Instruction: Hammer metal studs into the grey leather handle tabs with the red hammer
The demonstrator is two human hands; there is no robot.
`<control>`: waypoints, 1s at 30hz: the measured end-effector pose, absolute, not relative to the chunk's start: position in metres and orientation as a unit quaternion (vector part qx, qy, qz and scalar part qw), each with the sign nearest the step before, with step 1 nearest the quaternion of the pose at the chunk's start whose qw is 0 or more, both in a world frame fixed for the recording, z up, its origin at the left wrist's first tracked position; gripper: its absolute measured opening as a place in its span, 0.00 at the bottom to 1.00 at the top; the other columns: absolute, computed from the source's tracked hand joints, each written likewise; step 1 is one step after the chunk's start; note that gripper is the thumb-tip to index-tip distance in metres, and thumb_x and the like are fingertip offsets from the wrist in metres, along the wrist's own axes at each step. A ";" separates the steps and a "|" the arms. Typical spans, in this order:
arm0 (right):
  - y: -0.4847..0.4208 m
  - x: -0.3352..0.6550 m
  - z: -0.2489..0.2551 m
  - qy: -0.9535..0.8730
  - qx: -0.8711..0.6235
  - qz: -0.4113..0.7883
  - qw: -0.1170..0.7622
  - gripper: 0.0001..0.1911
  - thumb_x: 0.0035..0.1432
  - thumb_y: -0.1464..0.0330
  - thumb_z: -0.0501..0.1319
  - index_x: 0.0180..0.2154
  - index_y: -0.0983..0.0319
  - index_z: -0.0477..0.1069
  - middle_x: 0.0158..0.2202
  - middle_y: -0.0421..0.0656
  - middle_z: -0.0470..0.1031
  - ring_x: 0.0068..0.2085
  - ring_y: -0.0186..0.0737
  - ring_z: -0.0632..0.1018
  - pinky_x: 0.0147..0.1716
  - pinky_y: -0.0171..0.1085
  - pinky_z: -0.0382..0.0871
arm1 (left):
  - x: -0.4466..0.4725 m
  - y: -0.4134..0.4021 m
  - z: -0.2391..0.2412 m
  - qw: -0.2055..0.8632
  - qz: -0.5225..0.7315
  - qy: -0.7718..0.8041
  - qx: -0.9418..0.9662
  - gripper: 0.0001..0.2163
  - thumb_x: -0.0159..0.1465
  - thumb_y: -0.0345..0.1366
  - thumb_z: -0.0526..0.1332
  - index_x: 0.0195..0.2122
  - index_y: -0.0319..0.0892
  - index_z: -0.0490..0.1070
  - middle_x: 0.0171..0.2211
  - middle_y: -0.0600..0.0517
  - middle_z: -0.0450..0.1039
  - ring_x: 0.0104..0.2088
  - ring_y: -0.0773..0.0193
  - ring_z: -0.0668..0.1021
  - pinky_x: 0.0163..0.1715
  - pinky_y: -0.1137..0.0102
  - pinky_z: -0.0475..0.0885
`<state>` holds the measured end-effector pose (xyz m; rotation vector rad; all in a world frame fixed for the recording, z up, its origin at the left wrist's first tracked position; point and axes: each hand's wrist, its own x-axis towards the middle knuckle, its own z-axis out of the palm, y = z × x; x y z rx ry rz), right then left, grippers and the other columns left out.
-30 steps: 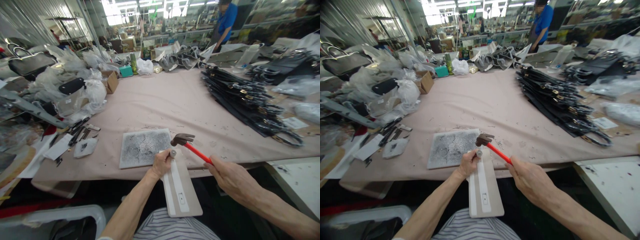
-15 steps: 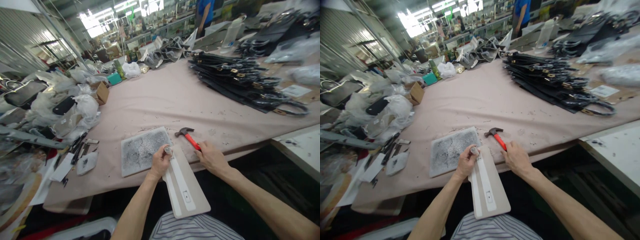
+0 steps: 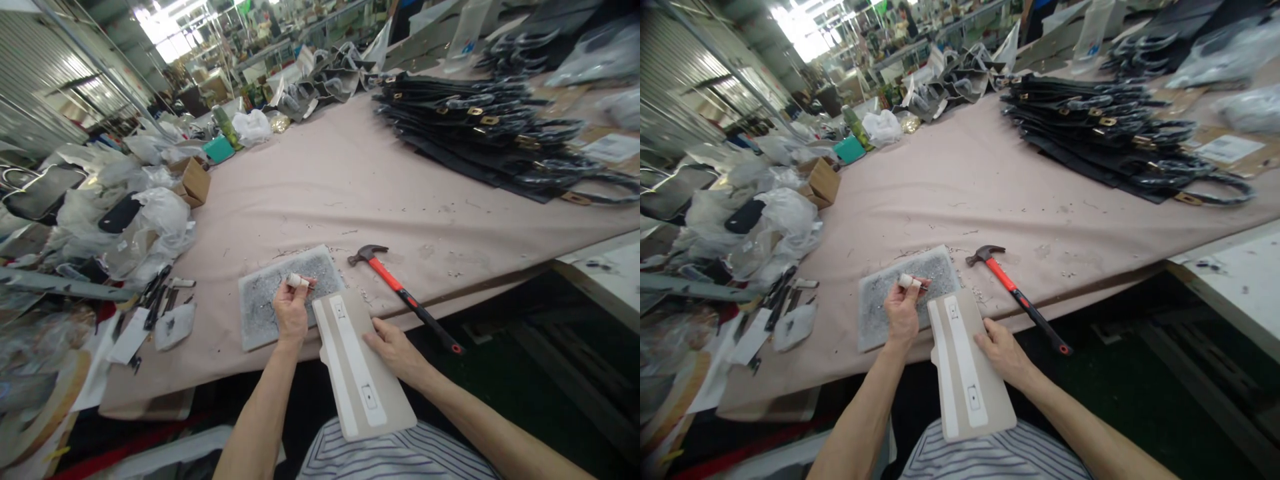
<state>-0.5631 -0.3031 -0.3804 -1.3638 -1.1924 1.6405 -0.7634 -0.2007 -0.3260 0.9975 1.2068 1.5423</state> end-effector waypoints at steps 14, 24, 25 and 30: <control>-0.282 -0.555 -0.328 -0.494 -0.517 0.623 0.317 0.22 0.63 0.48 0.58 0.41 0.60 0.70 0.33 0.42 0.77 0.33 0.44 0.77 0.30 0.39 0.71 | -0.804 -0.206 -0.351 0.419 0.584 0.522 0.458 0.13 0.62 0.44 0.69 0.40 0.40 0.76 0.36 0.50 0.81 0.37 0.63 0.83 0.43 0.70 0.79; -0.194 -0.573 -0.267 -0.762 -0.339 0.114 0.540 0.15 0.67 0.74 0.54 0.45 0.54 0.78 0.51 0.46 0.79 0.56 0.49 0.76 0.56 0.55 0.69 | -0.809 -0.210 -0.352 0.397 0.647 0.526 0.383 0.15 0.60 0.45 0.70 0.41 0.40 0.76 0.37 0.49 0.82 0.37 0.63 0.82 0.38 0.72 0.79; -0.189 -0.576 -0.286 -0.773 -0.339 0.135 0.519 0.16 0.66 0.75 0.54 0.44 0.54 0.78 0.54 0.45 0.78 0.59 0.49 0.74 0.59 0.57 0.67 | -0.809 -0.210 -0.353 0.400 0.654 0.525 0.370 0.15 0.61 0.46 0.70 0.42 0.40 0.76 0.38 0.49 0.82 0.37 0.63 0.83 0.38 0.72 0.79; -0.182 -0.571 -0.374 -0.773 -0.364 0.323 0.406 0.20 0.60 0.78 0.52 0.44 0.57 0.78 0.59 0.46 0.75 0.69 0.49 0.65 0.66 0.64 0.61 | -0.805 -0.208 -0.356 0.384 0.662 0.538 0.354 0.15 0.63 0.45 0.69 0.42 0.40 0.75 0.38 0.48 0.82 0.38 0.63 0.84 0.43 0.68 0.80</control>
